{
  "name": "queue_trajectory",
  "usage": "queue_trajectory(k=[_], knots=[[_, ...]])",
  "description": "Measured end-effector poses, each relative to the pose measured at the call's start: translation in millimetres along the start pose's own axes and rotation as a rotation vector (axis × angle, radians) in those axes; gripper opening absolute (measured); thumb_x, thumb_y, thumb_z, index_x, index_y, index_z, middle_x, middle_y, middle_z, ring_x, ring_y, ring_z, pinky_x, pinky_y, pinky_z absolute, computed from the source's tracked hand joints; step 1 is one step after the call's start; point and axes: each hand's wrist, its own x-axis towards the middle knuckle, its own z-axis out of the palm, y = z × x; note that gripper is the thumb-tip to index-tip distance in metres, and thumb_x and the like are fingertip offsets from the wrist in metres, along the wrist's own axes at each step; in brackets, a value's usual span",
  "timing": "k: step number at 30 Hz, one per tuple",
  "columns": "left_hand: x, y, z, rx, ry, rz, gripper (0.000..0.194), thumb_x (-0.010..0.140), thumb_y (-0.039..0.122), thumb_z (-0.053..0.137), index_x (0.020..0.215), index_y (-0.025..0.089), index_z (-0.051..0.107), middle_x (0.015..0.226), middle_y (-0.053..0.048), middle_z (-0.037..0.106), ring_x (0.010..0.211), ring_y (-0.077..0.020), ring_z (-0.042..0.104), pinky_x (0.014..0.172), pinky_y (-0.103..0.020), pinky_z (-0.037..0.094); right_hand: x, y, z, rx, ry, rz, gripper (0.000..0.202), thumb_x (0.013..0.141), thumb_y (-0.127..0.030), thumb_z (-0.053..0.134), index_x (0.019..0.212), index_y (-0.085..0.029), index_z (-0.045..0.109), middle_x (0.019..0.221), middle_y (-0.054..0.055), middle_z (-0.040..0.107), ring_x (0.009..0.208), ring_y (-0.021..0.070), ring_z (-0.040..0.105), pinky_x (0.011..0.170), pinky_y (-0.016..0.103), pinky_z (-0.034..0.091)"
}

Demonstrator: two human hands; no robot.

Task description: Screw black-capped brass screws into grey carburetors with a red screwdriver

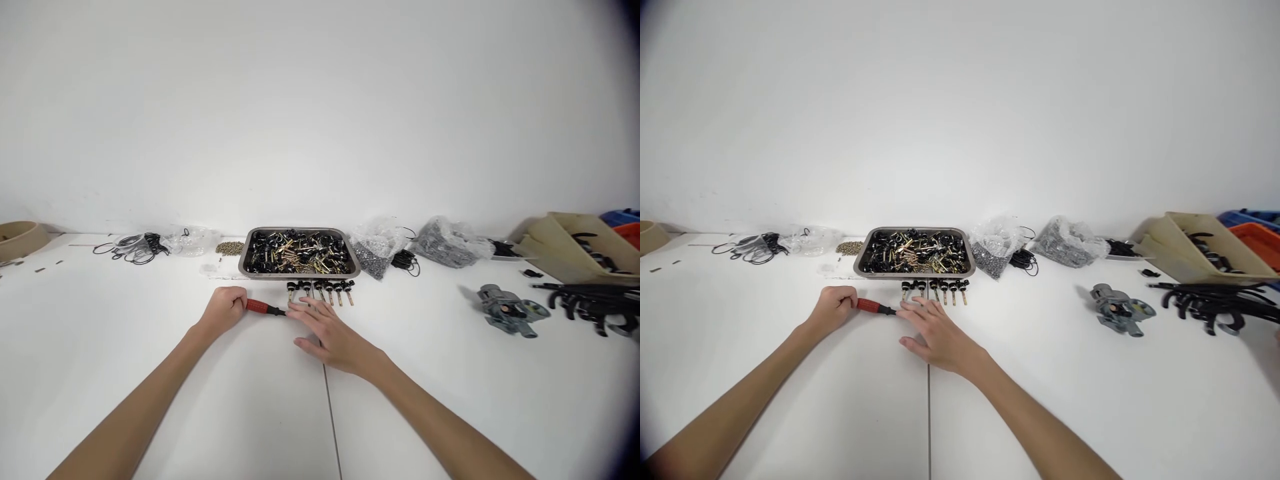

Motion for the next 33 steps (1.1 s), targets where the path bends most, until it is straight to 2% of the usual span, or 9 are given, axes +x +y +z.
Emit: queue_trajectory(k=[4,7,10,16,19,22,26,29,33], knots=[[0,15,-7.0,-0.015,-0.024,0.115,0.023,0.075,0.011,0.038,0.072,0.017,0.06,0.079,-0.005,0.06,0.074,-0.0168,0.052,0.071,-0.03,0.041,0,1,-6,-0.001,0.111,-0.007,0.039,0.1,-0.036,0.044,0.137,-0.026,0.049,0.148,0.005,0.043,0.141,0.0235,0.03,0.116,0.048,0.028],[0,26,-9.9,-0.015,-0.208,0.128,0.022,0.083,0.022,0.046,0.094,0.019,0.066,0.101,-0.008,0.06,0.093,-0.0207,0.054,0.083,-0.033,0.044,3,10,-29,0.043,0.256,0.087,0.028,0.099,-0.03,0.043,0.12,-0.022,0.061,0.131,0.007,0.056,0.129,0.0228,0.044,0.111,0.048,0.033],[0,32,-10.5,-0.014,-0.392,0.034,0.021,0.084,0.03,0.053,0.098,0.02,0.066,0.1,-0.009,0.059,0.094,-0.0225,0.054,0.083,-0.035,0.045,16,25,-65,0.102,0.29,0.278,0.027,0.097,-0.03,0.044,0.109,-0.019,0.066,0.116,0.008,0.064,0.112,0.0216,0.056,0.101,0.044,0.042],[-2,38,-15.0,-0.067,-0.517,-0.054,0.017,0.078,0.036,0.063,0.089,0.023,0.067,0.093,-0.004,0.062,0.08,-0.0198,0.057,0.068,-0.03,0.047,60,61,-120,0.104,0.246,0.377,0.023,0.092,-0.022,0.05,0.105,-0.017,0.069,0.099,0.008,0.069,0.084,0.0152,0.063,0.076,0.028,0.049],[-2,42,-16.8,-0.094,-0.567,-0.066,0.018,0.075,0.038,0.067,0.088,0.025,0.068,0.093,-0.003,0.063,0.084,-0.0203,0.058,0.07,-0.03,0.048,82,75,-116,0.068,0.275,0.414,0.026,0.092,-0.017,0.047,0.109,-0.015,0.067,0.103,0.01,0.068,0.088,0.0149,0.063,0.078,0.026,0.048],[-2,43,-16.2,-0.119,-0.585,-0.082,0.019,0.074,0.038,0.068,0.089,0.025,0.069,0.096,-0.004,0.063,0.088,-0.0209,0.058,0.073,-0.031,0.048,98,85,-92,0.009,0.245,0.426,0.025,0.091,-0.014,0.052,0.112,-0.013,0.065,0.107,0.01,0.066,0.094,0.0155,0.061,0.085,0.029,0.048],[-1,40,-13.7,-0.154,-0.583,-0.106,0.023,0.073,0.039,0.069,0.09,0.023,0.069,0.095,-0.005,0.063,0.084,-0.0205,0.057,0.07,-0.031,0.048,105,90,-66,-0.071,0.158,0.421,0.025,0.094,-0.03,0.059,0.113,-0.013,0.062,0.112,0.008,0.062,0.104,0.0183,0.059,0.094,0.04,0.05],[-1,40,-12.7,-0.173,-0.583,-0.116,0.022,0.073,0.038,0.069,0.088,0.023,0.069,0.092,-0.005,0.062,0.081,-0.0195,0.056,0.069,-0.03,0.047,103,93,-63,-0.08,0.141,0.418,0.028,0.096,-0.035,0.057,0.113,-0.013,0.061,0.113,0.008,0.061,0.104,0.018,0.059,0.093,0.04,0.051],[-1,41,-12.8,-0.176,-0.583,-0.128,0.02,0.073,0.036,0.068,0.088,0.023,0.068,0.091,-0.004,0.062,0.079,-0.0181,0.055,0.069,-0.03,0.046,99,98,-73,0.005,0.183,0.411,0.017,0.094,-0.024,0.059,0.104,-0.011,0.064,0.101,0.006,0.064,0.092,0.0146,0.061,0.086,0.034,0.053]])
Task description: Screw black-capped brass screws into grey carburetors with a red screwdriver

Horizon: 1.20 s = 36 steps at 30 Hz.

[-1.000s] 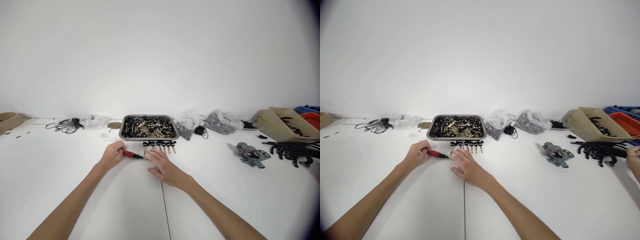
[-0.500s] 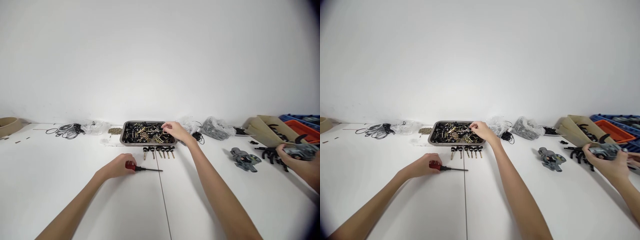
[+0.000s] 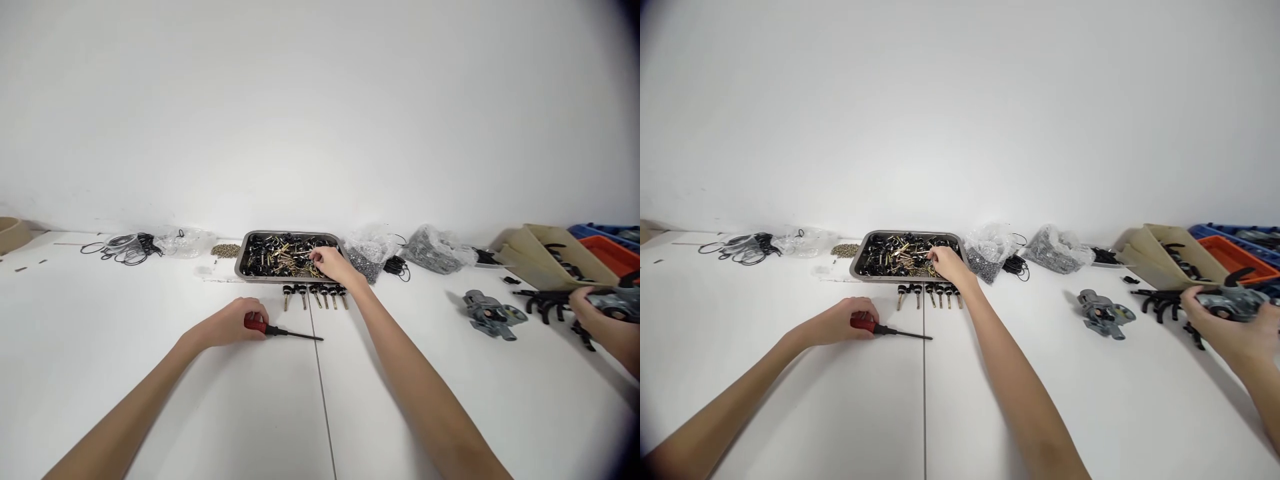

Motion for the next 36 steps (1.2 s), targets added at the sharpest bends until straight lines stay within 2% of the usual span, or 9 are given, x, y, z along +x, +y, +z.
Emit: queue_trajectory(k=[2,5,11,19,25,33,36], knots=[[0,0,0.0,-0.002,-0.001,0.009,0.019,0.074,0.036,0.067,0.088,0.022,0.067,0.089,-0.004,0.061,0.076,-0.0174,0.054,0.067,-0.029,0.045,1,3,-6,0.074,0.04,-0.001,0.013,0.091,-0.013,0.057,0.101,-0.011,0.066,0.097,0.007,0.066,0.086,0.0128,0.061,0.083,0.03,0.053],[0,0,0.0,-0.001,-0.004,0.027,0.02,0.074,0.037,0.067,0.087,0.021,0.067,0.086,-0.004,0.061,0.074,-0.0172,0.054,0.064,-0.029,0.044,1,8,-14,0.187,0.105,-0.004,0.02,0.085,-0.006,0.054,0.099,-0.011,0.068,0.096,0.009,0.068,0.086,0.012,0.062,0.081,0.025,0.052],[0,1,0.3,0.006,-0.003,0.013,0.019,0.074,0.035,0.067,0.088,0.022,0.067,0.087,-0.003,0.061,0.075,-0.0173,0.054,0.065,-0.029,0.045,1,3,-18,0.321,0.197,-0.035,0.022,0.078,-0.008,0.059,0.097,-0.011,0.069,0.097,0.009,0.069,0.087,0.014,0.063,0.08,0.027,0.053],[1,0,-0.1,0.006,-0.02,-0.023,0.019,0.074,0.036,0.067,0.089,0.024,0.066,0.09,-0.002,0.061,0.076,-0.0166,0.054,0.067,-0.029,0.046,1,-22,-13,0.35,0.361,-0.096,0.019,0.08,-0.014,0.056,0.094,-0.014,0.069,0.094,0.006,0.069,0.082,0.0134,0.061,0.08,0.027,0.049],[0,1,-0.3,0.018,-0.015,-0.018,0.021,0.074,0.036,0.067,0.091,0.023,0.066,0.093,-0.003,0.062,0.079,-0.0179,0.056,0.067,-0.029,0.046,1,-29,3,0.357,0.359,-0.123,0.015,0.08,-0.015,0.056,0.088,-0.014,0.069,0.089,0.006,0.068,0.078,0.0134,0.059,0.077,0.026,0.049],[0,3,-1.6,-0.003,-0.042,-0.04,0.022,0.075,0.039,0.068,0.09,0.023,0.065,0.09,-0.002,0.061,0.076,-0.0172,0.054,0.067,-0.03,0.045,9,-18,18,0.344,0.326,-0.143,0.017,0.079,-0.012,0.054,0.087,-0.014,0.069,0.086,0.004,0.068,0.076,0.013,0.06,0.073,0.025,0.049],[-1,5,-2.2,0.001,-0.044,-0.052,0.022,0.075,0.04,0.067,0.091,0.024,0.064,0.091,-0.002,0.06,0.077,-0.0172,0.053,0.068,-0.03,0.045,12,-14,26,0.322,0.307,-0.143,0.02,0.078,-0.008,0.051,0.087,-0.013,0.069,0.091,0.005,0.068,0.076,0.0125,0.06,0.074,0.026,0.049]])
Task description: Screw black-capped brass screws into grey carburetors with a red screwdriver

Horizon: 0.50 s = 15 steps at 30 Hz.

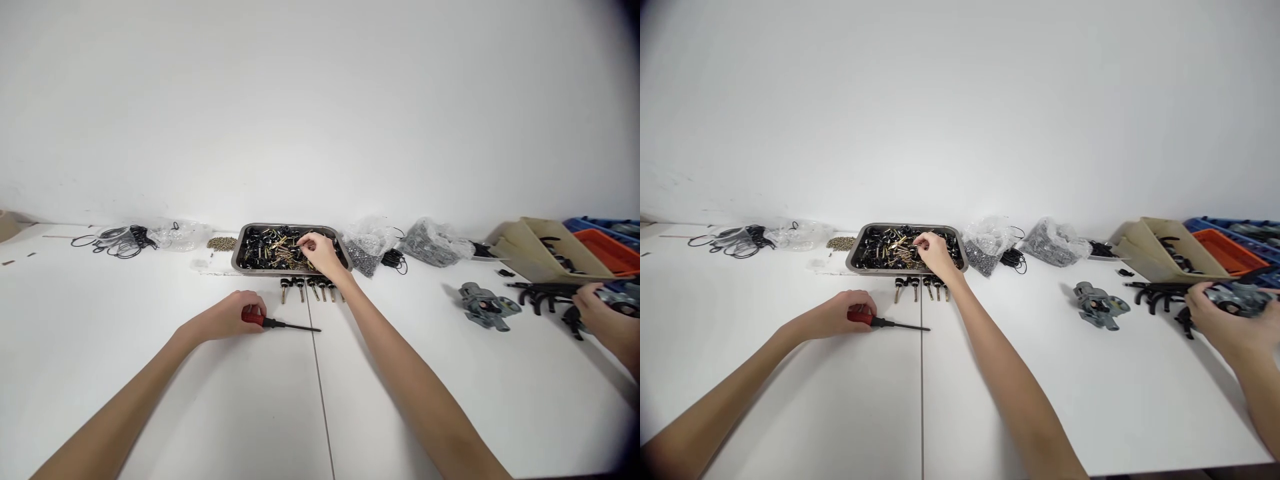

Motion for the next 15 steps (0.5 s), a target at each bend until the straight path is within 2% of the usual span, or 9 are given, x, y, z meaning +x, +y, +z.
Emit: queue_trajectory(k=[5,10,15], knots=[[-1.3,0.6,0.4,0.005,-0.003,-0.012,0.023,0.075,0.039,0.067,0.093,0.025,0.064,0.092,-0.002,0.06,0.079,-0.0173,0.053,0.069,-0.031,0.045,-1.3,5.9,5.8,-0.058,-0.063,-0.02,0.028,0.08,-0.007,0.053,0.102,-0.013,0.068,0.096,0.007,0.066,0.079,0.0129,0.059,0.079,0.029,0.05],[-0.8,0.6,0.0,0.018,0.004,-0.001,0.022,0.076,0.04,0.066,0.092,0.025,0.063,0.092,-0.002,0.059,0.08,-0.0175,0.052,0.069,-0.03,0.045,-4.3,4.1,4.7,-0.125,-0.196,-0.083,0.041,0.074,-0.006,0.066,0.113,-0.016,0.065,0.117,0.008,0.059,0.09,0.0147,0.057,0.085,0.031,0.049],[-0.6,1.2,0.4,0.024,0.006,0.007,0.022,0.076,0.039,0.066,0.092,0.024,0.064,0.093,-0.002,0.06,0.081,-0.018,0.053,0.07,-0.03,0.045,-3.4,3.9,5.1,-0.166,-0.253,-0.118,0.043,0.074,0.001,0.06,0.113,-0.017,0.064,0.113,0.007,0.057,0.087,0.0134,0.055,0.087,0.03,0.047]])
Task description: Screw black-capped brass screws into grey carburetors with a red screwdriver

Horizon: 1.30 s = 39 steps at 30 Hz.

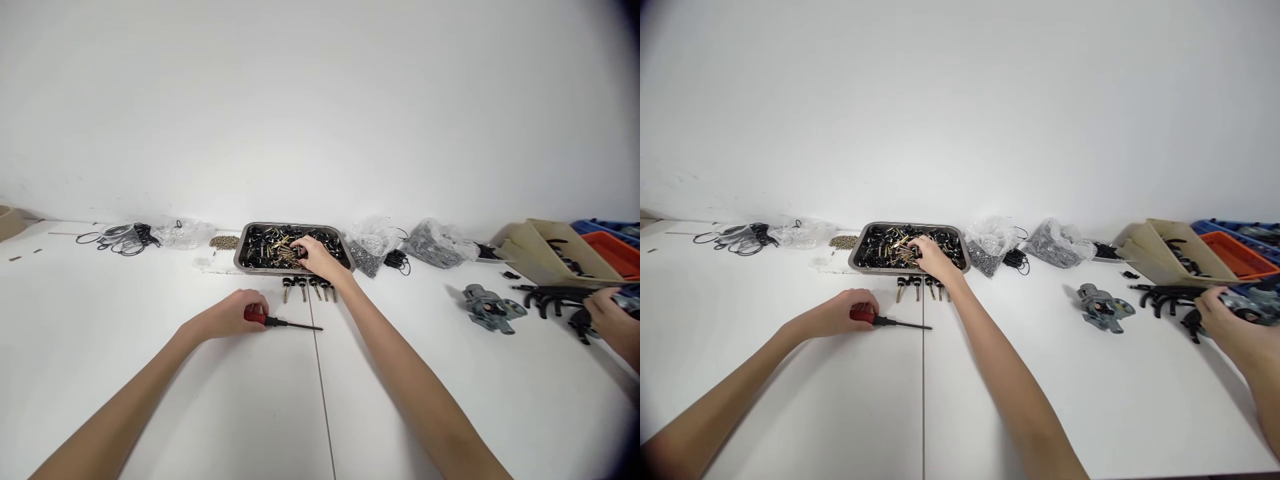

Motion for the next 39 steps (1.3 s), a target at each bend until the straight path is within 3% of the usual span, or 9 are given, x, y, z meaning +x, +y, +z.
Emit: queue_trajectory(k=[10,25,29,34,39], knots=[[1,-1,1.1,0.018,0.004,-0.003,0.023,0.076,0.04,0.066,0.093,0.025,0.064,0.095,-0.003,0.06,0.084,-0.0187,0.053,0.072,-0.031,0.046,-4,-10,0,-0.019,0.026,-0.016,0.035,0.079,-0.001,0.052,0.106,-0.019,0.065,0.113,0.004,0.06,0.082,0.0128,0.056,0.078,0.027,0.045],[-2,2,-0.5,0.027,0.004,-0.024,0.024,0.076,0.04,0.065,0.095,0.026,0.064,0.098,-0.003,0.061,0.089,-0.0206,0.055,0.075,-0.033,0.047,-6,-9,-4,0.071,-0.008,0.097,0.065,0.072,-0.001,0.053,0.132,-0.027,0.052,0.119,0.007,0.044,0.081,0.0094,0.056,0.072,0.025,0.05],[-1,3,-0.2,0.024,-0.002,-0.027,0.025,0.076,0.04,0.065,0.096,0.025,0.064,0.101,-0.005,0.061,0.091,-0.0218,0.055,0.076,-0.033,0.047,-4,-13,-12,0.134,0.064,0.105,0.066,0.073,-0.002,0.053,0.135,-0.024,0.049,0.122,0.009,0.045,0.084,0.0093,0.058,0.078,0.026,0.052],[-1,2,-0.4,0.036,0.002,-0.016,0.024,0.076,0.04,0.065,0.096,0.025,0.064,0.099,-0.004,0.061,0.088,-0.0208,0.054,0.074,-0.033,0.047,-1,-11,-16,0.208,0.152,0.106,0.063,0.075,-0.009,0.055,0.136,-0.022,0.048,0.127,0.011,0.047,0.089,0.0114,0.061,0.074,0.023,0.053],[-2,2,-1.0,0.022,-0.001,-0.013,0.022,0.076,0.039,0.065,0.094,0.025,0.064,0.095,-0.003,0.061,0.084,-0.0198,0.054,0.071,-0.032,0.047,0,-3,-7,0.21,0.119,0.139,0.059,0.072,-0.006,0.057,0.13,-0.015,0.055,0.117,0.011,0.056,0.08,0.0099,0.061,0.071,0.022,0.054]])
